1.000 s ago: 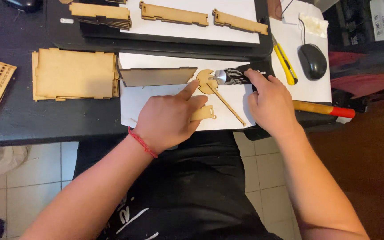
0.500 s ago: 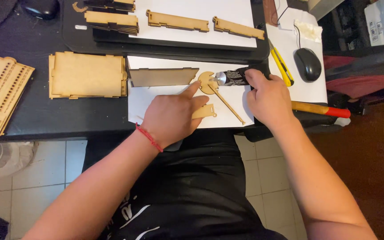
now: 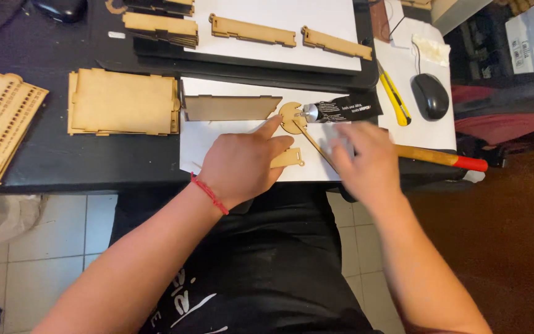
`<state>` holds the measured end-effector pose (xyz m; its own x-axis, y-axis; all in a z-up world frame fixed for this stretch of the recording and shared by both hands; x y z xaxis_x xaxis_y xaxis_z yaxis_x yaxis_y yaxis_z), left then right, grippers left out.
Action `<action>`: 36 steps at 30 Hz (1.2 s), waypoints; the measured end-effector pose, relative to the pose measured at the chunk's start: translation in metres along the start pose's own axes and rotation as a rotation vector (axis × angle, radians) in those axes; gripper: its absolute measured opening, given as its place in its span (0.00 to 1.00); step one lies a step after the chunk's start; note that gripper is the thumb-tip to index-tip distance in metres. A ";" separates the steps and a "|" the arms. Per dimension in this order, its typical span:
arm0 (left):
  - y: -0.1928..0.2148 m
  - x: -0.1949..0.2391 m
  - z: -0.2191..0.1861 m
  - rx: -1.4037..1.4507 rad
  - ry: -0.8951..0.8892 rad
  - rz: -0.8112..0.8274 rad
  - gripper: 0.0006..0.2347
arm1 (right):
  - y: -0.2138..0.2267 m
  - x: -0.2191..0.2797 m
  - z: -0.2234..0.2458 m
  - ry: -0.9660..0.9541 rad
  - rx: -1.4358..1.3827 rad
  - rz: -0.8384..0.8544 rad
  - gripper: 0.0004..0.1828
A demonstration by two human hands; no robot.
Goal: The person assembles a wooden model by applying glue to small wooden pieces and joining them together. They use a hammer to tap the pieces into place and occasionally pick up other parts from the table.
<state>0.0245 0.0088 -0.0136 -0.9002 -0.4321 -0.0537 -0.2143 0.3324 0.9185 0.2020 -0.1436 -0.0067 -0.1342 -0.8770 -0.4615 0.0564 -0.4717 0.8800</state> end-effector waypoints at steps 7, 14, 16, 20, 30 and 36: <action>0.006 -0.001 -0.001 0.031 0.006 0.037 0.15 | -0.012 -0.008 0.026 -0.180 -0.093 0.066 0.03; 0.001 -0.004 -0.002 0.051 0.025 0.044 0.16 | -0.021 -0.003 0.023 -0.166 -0.089 0.046 0.04; 0.000 -0.003 -0.002 0.056 0.029 0.035 0.16 | -0.021 -0.001 0.024 -0.148 -0.076 0.042 0.05; -0.002 -0.004 -0.001 0.047 0.025 0.016 0.16 | -0.013 0.000 0.024 -0.176 -0.099 0.005 0.04; 0.000 -0.003 -0.001 0.053 0.026 0.006 0.17 | -0.010 -0.006 0.024 -0.135 -0.061 -0.027 0.04; -0.004 -0.002 0.000 0.025 0.023 0.007 0.17 | -0.011 -0.012 0.031 -0.150 -0.066 -0.045 0.04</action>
<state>0.0268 0.0079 -0.0170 -0.8930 -0.4484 -0.0376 -0.2173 0.3565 0.9087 0.1718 -0.1254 -0.0074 -0.2836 -0.8339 -0.4736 0.1114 -0.5191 0.8474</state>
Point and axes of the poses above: each hand's wrist, its own x-axis away from the middle knuckle, its own y-axis out of the back of the hand, z = x × y, the point moved 3 cm from there along -x, towards the middle knuckle, and after that the axes turned 9 degrees about y, right-handed, at the moved point
